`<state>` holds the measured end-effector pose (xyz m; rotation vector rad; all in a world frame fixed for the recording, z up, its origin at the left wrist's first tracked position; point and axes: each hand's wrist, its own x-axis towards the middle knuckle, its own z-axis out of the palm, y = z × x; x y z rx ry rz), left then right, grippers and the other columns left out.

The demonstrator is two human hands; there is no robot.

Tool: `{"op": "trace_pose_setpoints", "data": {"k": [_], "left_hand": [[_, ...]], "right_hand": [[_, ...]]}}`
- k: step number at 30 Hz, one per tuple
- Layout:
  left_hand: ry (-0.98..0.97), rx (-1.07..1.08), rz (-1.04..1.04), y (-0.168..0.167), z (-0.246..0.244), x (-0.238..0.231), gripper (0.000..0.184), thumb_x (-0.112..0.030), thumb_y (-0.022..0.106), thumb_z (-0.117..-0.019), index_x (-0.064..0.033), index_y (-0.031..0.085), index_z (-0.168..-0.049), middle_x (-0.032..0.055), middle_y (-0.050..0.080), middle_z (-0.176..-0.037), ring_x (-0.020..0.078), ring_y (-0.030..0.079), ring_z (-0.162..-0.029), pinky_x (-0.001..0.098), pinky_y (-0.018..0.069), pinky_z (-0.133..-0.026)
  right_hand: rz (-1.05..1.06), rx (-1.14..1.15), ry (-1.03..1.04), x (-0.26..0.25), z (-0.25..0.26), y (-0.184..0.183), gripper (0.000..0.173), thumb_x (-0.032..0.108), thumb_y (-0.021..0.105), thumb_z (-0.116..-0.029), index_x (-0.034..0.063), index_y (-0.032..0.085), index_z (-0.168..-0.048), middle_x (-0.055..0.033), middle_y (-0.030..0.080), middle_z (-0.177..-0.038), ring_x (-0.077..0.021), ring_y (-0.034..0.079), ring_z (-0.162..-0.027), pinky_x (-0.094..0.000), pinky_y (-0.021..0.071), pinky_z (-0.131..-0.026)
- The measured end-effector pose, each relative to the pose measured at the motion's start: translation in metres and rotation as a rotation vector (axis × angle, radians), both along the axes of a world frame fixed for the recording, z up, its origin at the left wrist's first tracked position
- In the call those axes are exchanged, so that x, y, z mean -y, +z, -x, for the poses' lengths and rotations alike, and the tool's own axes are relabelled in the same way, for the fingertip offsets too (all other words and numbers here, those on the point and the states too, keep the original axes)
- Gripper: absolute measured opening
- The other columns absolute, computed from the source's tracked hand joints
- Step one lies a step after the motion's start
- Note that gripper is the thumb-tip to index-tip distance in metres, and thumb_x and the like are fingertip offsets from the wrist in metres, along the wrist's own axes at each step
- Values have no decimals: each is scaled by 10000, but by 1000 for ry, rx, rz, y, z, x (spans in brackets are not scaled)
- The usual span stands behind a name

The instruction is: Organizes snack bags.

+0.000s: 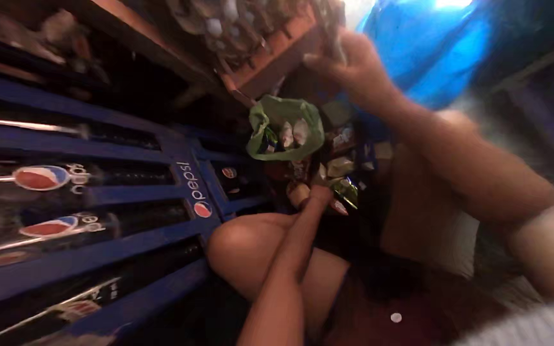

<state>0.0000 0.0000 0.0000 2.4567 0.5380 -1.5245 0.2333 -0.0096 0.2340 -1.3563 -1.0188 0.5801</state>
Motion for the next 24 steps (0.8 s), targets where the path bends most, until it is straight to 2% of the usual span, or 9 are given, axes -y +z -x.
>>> {"op": "trace_pose_setpoints", "data": {"k": [2,5,8,10,12,14,16,20,24], "left_hand": [[52,14,36,39,-16,-12,290,-162,528,-1047,-1,672,-1241,250,648,-1288,468,610,-1204,684,476,-967],[159,86,257,112,-39,-56,315,-195,616,-1032,-6,669,-1278,246,653,-1283,430,610,-1223,629,444,-1054],[370,554,375,183,-20,-116,267,-124,612,-1019,-8,704,-1242,198,701,-1199,316,668,-1133,519,484,-1046],[634,905,292,219,6,-142,288,-104,577,-1033,-9,669,-1290,172,695,-1226,254,686,-1095,478,536,-1001],[992,1189,182,243,26,-148,335,-150,569,-1052,4,609,-1347,173,681,-1230,231,685,-1060,463,556,-959],[1317,1461,226,247,37,-143,358,-188,519,-1075,0,551,-1377,126,680,-1136,187,693,-958,427,601,-866],[1498,1665,395,241,40,-136,320,-227,470,-1090,-30,547,-1330,82,696,-1036,191,710,-895,435,624,-794],[1460,1828,526,237,34,-116,290,-207,452,-1088,-9,580,-1258,88,714,-1015,203,726,-903,410,636,-776],[1451,1823,515,239,27,-111,260,-192,494,-1082,-22,616,-1236,35,708,-963,129,709,-857,347,627,-792]], "right_hand": [[17,-18,31,0,0,5,184,218,654,-1003,41,616,-1033,16,596,-788,-50,580,-631,-239,533,-605],[-14,-36,38,2,2,11,175,207,641,-1008,37,618,-1040,9,626,-788,-60,612,-628,-253,561,-606],[-99,2,-75,5,1,17,247,221,630,-1012,16,615,-1150,-7,658,-912,-67,656,-738,-275,598,-680],[-187,-65,-165,2,-2,17,245,205,610,-1015,17,605,-1171,-8,673,-925,-97,683,-780,-308,620,-684],[-204,-216,-202,-1,0,21,192,179,576,-1032,54,582,-1177,29,653,-900,-80,672,-757,-283,610,-649],[-125,-374,-161,-6,6,23,188,196,543,-1058,59,587,-1179,-4,680,-917,-102,668,-727,-283,593,-621],[-21,-411,-73,-13,17,20,251,239,522,-1071,63,589,-1237,-29,711,-1001,-112,668,-719,-283,583,-606],[59,-412,89,-26,43,12,317,250,542,-1063,79,611,-1321,-36,716,-1066,-114,672,-744,-287,582,-608],[87,-412,154,-36,57,10,239,213,579,-1049,79,639,-1237,-12,676,-906,-88,643,-693,-266,580,-593]]}}
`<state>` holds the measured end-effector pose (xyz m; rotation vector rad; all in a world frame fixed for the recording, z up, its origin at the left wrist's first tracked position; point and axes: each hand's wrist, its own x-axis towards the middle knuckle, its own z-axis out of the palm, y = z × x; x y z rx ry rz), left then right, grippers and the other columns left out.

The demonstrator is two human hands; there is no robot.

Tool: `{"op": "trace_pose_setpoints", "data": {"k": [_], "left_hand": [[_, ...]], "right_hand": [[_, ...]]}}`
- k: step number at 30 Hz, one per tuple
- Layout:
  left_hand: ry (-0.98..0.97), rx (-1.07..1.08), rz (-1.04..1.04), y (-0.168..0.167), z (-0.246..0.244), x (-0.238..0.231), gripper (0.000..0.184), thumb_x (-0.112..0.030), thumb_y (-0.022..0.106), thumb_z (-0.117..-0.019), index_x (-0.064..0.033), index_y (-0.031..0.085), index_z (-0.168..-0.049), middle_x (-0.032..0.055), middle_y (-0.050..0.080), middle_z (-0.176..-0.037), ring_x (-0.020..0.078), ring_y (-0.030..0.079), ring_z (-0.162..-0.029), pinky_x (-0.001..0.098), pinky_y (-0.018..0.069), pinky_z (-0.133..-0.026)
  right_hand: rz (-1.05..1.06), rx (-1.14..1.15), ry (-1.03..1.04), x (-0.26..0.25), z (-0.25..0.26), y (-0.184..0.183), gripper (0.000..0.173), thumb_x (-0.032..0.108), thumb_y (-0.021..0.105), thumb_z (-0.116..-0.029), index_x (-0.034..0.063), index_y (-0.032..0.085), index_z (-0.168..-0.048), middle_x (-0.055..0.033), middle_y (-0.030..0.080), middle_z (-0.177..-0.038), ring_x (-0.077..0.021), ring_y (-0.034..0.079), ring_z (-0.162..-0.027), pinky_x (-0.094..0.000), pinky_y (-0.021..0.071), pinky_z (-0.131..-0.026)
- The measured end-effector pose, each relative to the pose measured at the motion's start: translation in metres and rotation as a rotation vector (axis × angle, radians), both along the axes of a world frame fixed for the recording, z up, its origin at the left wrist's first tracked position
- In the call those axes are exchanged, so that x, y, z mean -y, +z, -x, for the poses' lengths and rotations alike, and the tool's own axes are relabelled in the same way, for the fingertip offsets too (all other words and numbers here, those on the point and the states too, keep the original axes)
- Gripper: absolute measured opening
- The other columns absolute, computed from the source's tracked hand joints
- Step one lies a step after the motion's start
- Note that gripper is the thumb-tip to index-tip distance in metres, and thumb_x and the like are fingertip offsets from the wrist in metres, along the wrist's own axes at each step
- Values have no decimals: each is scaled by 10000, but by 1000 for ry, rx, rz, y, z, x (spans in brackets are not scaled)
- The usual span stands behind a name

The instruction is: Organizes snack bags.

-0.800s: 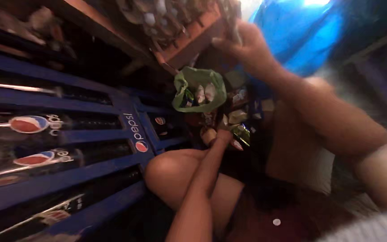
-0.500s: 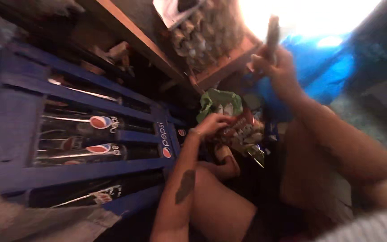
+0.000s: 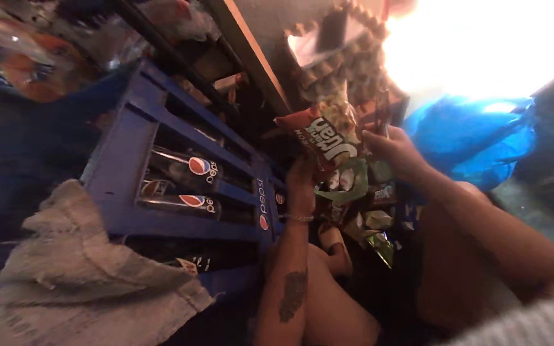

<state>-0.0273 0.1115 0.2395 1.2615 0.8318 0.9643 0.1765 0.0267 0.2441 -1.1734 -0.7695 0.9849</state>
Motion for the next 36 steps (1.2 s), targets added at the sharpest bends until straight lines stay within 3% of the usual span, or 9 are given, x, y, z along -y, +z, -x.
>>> {"op": "trace_pose_setpoints", "data": {"k": [7,13,16,18,21,24,26,31,36], "left_hand": [[104,-42,-15,-3,7,-9,356,-186,500,-1085,15,541,-1376,111,696,-1040,189,730,-824,393,646,-744],[171,-88,-74,-3,10,-10,283,-244,526,-1078,-18,671,-1168,52,712,-927,157,719,-784,389,641,-739],[217,34,-14,-2,5,-8,297,-219,486,-1090,-32,634,-1268,60,710,-1027,160,717,-854,375,632,-762],[122,216,60,-2,0,-3,388,-273,346,-1127,-99,494,-1441,38,679,-1153,164,706,-960,370,618,-826],[-179,230,168,-20,-8,13,503,-426,199,-1114,-91,445,-1397,52,666,-1218,200,664,-1110,429,552,-968],[-445,96,277,-31,-18,32,565,-414,302,-1105,-9,384,-1489,130,599,-1392,239,610,-1259,458,522,-1042],[-441,51,327,-23,-27,42,439,-267,338,-1113,-16,418,-1464,100,625,-1325,191,639,-1183,404,540,-998],[-223,214,449,-16,-28,36,296,-314,351,-1118,-135,542,-1255,-3,665,-1077,125,678,-987,334,589,-870],[-53,178,256,-12,-23,29,208,-142,511,-1066,-29,560,-1234,34,667,-1068,129,674,-970,342,582,-892]], "right_hand": [[-130,395,-74,-11,14,-12,166,133,675,-982,31,629,-1105,-1,651,-847,-41,620,-683,-230,559,-644],[-163,484,-110,-6,17,-13,150,124,666,-984,20,611,-1077,-22,634,-864,-54,627,-717,-246,569,-675],[-148,471,-120,-4,17,-12,130,133,651,-991,27,605,-1049,-7,617,-821,-45,611,-683,-237,560,-655],[-148,371,-152,-4,20,-14,104,144,635,-997,48,609,-1023,7,609,-810,-47,602,-684,-246,555,-659],[-170,170,-188,-6,25,-17,52,135,618,-1004,84,608,-1000,25,637,-813,-53,630,-703,-257,576,-663],[-165,39,-181,-7,35,-19,49,107,617,-1010,74,584,-1025,-8,658,-856,-102,670,-718,-303,615,-649],[-134,33,-159,-7,42,-18,88,100,638,-998,75,596,-1071,6,670,-877,-79,671,-757,-280,601,-701],[-98,184,-12,-4,50,-19,145,110,642,-994,27,601,-1105,-12,679,-882,-76,685,-746,-281,616,-693],[-66,226,63,-6,49,-17,104,103,636,-987,39,626,-1068,7,684,-874,-48,678,-748,-249,605,-689]]}}
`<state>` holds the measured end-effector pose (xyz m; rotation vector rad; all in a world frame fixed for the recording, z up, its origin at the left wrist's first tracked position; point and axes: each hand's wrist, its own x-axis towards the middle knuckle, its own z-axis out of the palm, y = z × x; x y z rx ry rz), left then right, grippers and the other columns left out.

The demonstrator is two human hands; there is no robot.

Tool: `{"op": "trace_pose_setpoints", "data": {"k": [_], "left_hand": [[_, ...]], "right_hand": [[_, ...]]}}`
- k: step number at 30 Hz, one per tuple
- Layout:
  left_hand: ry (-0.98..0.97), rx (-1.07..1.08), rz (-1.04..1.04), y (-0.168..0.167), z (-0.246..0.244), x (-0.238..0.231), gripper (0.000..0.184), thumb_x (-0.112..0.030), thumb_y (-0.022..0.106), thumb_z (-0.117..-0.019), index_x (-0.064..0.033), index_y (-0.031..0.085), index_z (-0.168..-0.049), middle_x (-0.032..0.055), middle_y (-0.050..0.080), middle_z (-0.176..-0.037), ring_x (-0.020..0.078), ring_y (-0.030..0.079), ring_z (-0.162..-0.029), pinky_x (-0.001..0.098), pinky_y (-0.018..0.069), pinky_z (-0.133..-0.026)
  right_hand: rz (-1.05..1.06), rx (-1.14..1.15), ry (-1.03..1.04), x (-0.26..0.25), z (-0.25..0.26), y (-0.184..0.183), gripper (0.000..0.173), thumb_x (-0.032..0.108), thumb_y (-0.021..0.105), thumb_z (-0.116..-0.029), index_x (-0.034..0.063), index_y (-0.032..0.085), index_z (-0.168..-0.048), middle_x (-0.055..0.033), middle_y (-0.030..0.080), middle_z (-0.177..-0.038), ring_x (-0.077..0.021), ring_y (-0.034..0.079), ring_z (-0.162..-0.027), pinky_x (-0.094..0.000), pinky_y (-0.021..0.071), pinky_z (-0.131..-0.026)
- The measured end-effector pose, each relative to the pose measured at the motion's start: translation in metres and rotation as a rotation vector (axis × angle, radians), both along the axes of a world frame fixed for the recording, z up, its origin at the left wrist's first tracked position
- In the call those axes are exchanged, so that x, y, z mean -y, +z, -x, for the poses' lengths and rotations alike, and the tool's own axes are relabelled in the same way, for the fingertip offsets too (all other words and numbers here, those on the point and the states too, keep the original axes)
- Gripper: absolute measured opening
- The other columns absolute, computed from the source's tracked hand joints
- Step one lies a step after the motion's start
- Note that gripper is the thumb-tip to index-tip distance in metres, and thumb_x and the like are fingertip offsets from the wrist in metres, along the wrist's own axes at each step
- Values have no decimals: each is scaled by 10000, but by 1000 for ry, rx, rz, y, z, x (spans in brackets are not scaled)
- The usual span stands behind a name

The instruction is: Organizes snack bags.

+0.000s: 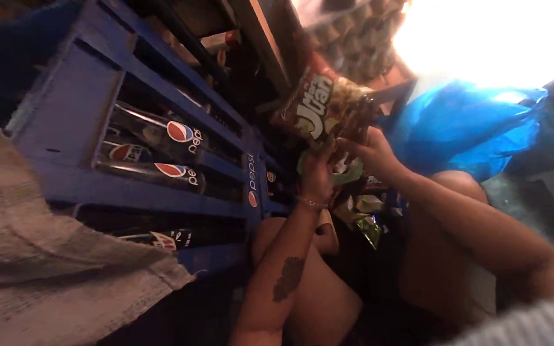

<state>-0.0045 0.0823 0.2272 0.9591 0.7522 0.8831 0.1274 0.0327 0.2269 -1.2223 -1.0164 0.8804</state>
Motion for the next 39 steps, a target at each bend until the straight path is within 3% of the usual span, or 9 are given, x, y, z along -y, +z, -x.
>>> {"op": "trace_pose_setpoints", "data": {"k": [2,7,10,14,19,27,32,36,39], "left_hand": [[84,-52,-98,0,0,-2,131,-130,577,-1031,-43,603,-1125,4,679,-978,95,668,-917,308,572,-870],[266,-2,-103,7,8,-18,264,-115,568,-1045,10,518,-1272,74,654,-1108,153,682,-977,339,596,-872],[327,11,-71,12,16,-28,192,-148,558,-1053,-37,555,-1210,33,654,-1040,119,671,-917,313,589,-831],[253,28,-22,18,20,-27,145,-128,589,-1036,-50,579,-1157,12,668,-969,105,680,-827,298,601,-801],[138,-40,-58,16,16,-20,179,-58,652,-979,-14,611,-1148,44,696,-1002,122,694,-881,295,603,-828],[67,-104,-115,10,14,-19,174,-55,703,-943,-5,647,-1099,50,716,-979,129,710,-897,319,612,-850],[-21,-529,-428,20,31,-33,299,-164,806,-880,-31,698,-1125,40,732,-1000,72,696,-934,300,587,-884],[-160,-766,-644,28,49,-43,303,-119,810,-865,17,710,-1117,149,723,-1058,213,694,-985,442,562,-924],[-232,-803,-715,27,59,-46,271,-145,821,-865,8,718,-1063,163,724,-999,263,702,-907,489,576,-851]], "right_hand": [[46,-2,40,0,-1,1,88,107,622,-999,38,635,-1053,-4,685,-865,-60,677,-727,-250,602,-662],[113,48,159,-1,-3,-3,139,108,612,-1002,13,641,-1099,-29,703,-898,-87,692,-766,-272,606,-684],[180,94,200,0,-3,-4,179,118,598,-1016,7,649,-1146,-48,712,-927,-98,698,-779,-278,605,-677],[117,47,101,0,-2,-6,206,127,565,-1037,2,633,-1186,-43,695,-929,-111,698,-778,-299,619,-673],[2,-248,-120,-5,-11,0,246,229,503,-1081,64,609,-1228,2,679,-858,-102,674,-729,-262,583,-588],[-74,-384,-176,-3,-22,8,212,232,457,-1098,88,604,-1148,-19,699,-873,-111,688,-725,-258,589,-580],[-116,-122,-375,-3,-45,9,212,235,543,-1061,62,609,-1164,13,688,-937,-75,667,-770,-254,583,-661],[-235,99,-470,2,-66,16,150,167,622,-1016,54,636,-1113,60,681,-906,-21,649,-770,-235,574,-699],[-181,182,-354,7,-70,17,160,176,583,-1036,49,652,-1107,61,686,-903,-12,657,-780,-238,582,-732]]}}
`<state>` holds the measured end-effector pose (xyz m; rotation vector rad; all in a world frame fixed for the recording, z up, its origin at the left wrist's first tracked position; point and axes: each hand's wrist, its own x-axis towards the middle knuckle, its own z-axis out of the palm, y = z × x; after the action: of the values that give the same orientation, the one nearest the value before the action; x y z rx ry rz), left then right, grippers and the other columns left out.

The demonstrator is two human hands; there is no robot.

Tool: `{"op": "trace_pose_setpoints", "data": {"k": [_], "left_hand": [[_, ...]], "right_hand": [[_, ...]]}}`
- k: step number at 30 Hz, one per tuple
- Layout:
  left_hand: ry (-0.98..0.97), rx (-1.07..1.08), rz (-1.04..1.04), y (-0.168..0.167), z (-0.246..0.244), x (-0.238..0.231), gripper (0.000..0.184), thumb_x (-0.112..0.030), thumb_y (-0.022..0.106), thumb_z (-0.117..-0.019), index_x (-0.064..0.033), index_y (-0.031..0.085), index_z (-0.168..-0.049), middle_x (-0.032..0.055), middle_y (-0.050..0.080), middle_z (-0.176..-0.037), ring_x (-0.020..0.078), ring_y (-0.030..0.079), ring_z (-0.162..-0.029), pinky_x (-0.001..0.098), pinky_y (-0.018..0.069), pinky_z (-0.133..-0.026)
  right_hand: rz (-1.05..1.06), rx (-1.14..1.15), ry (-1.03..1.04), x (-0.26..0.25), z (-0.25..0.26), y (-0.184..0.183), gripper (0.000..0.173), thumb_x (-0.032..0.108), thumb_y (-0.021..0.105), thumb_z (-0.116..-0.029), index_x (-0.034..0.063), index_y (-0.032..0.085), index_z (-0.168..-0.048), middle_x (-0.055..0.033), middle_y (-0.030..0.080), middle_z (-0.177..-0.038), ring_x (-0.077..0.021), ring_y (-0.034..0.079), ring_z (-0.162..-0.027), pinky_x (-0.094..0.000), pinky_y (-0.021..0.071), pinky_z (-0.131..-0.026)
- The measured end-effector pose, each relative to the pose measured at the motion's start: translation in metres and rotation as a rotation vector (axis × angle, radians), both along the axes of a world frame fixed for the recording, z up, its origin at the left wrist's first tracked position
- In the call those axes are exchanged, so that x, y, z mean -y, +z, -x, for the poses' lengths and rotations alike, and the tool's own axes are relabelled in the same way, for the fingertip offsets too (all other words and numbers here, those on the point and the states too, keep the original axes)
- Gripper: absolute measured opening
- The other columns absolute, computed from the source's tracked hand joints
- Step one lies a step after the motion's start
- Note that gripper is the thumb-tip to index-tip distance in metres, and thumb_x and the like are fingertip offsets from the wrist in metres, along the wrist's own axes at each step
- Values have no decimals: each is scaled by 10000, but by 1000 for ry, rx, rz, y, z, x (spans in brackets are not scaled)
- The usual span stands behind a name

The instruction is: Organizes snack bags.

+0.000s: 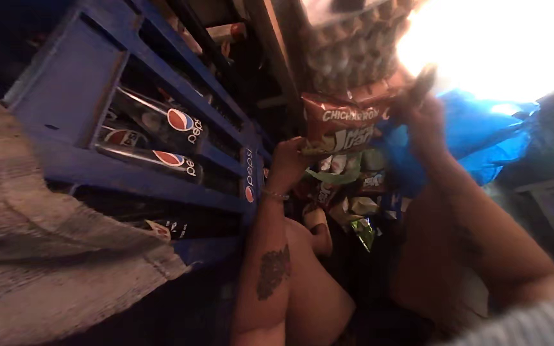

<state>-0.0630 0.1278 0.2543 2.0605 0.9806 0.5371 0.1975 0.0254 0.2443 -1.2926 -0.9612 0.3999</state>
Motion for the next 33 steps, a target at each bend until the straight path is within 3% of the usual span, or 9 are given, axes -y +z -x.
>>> {"op": "trace_pose_setpoints", "data": {"k": [3,7,12,15,19,23,25,28,33], "left_hand": [[-7,-31,-7,6,5,-1,261,-164,835,-851,-3,724,-1023,148,715,-926,248,684,-839,490,563,-789],[1,-102,54,7,9,-6,237,-150,857,-830,-16,736,-983,125,717,-879,216,677,-788,462,566,-758],[-164,-81,22,1,8,-7,202,-72,848,-812,9,731,-955,105,711,-892,164,663,-790,392,565,-759],[-154,102,38,-1,11,-7,192,-46,819,-817,-13,725,-981,20,720,-894,41,664,-789,257,575,-757],[-2,382,167,-1,8,-5,143,-73,684,-930,-46,701,-1069,-41,702,-1023,-4,654,-915,223,570,-840],[50,583,256,-8,1,-3,121,-212,516,-1071,-162,624,-1047,-111,652,-878,-22,636,-798,201,566,-748],[104,663,310,-5,-3,-4,147,-167,467,-1082,-169,600,-1020,-116,662,-853,-18,647,-775,197,572,-721],[246,660,443,-5,-7,-3,196,-204,469,-1090,-96,629,-1126,-47,676,-890,22,655,-779,218,575,-713],[357,499,602,-11,-14,-4,515,-433,309,-1120,-34,588,-1288,96,704,-1099,212,710,-951,409,599,-816]], "right_hand": [[15,49,11,2,-1,-1,177,198,523,-1065,71,645,-1050,89,657,-837,22,633,-728,-201,563,-682],[-73,72,-50,8,-11,5,129,134,581,-1024,62,647,-1106,105,687,-927,48,635,-785,-178,557,-720],[46,327,253,13,-8,2,425,212,764,-862,-34,630,-1182,11,694,-998,35,625,-837,-169,544,-766],[187,325,368,11,-4,1,301,128,806,-839,11,686,-1089,-18,710,-952,4,649,-831,-191,551,-778],[265,178,463,8,7,2,213,107,749,-896,45,668,-1083,37,685,-906,28,636,-781,-169,549,-729],[232,0,514,7,28,-6,85,109,611,-990,72,636,-1062,39,672,-809,0,614,-630,-167,538,-572],[218,-140,578,7,34,-6,88,75,567,-1008,81,638,-1059,41,686,-826,-16,646,-671,-191,575,-626],[161,-405,586,4,41,-7,112,90,534,-1025,95,643,-1048,6,717,-857,-71,683,-707,-253,606,-645],[36,-765,160,-14,38,-12,159,206,525,-1074,77,578,-1151,-39,689,-873,-112,658,-701,-276,584,-634]]}}
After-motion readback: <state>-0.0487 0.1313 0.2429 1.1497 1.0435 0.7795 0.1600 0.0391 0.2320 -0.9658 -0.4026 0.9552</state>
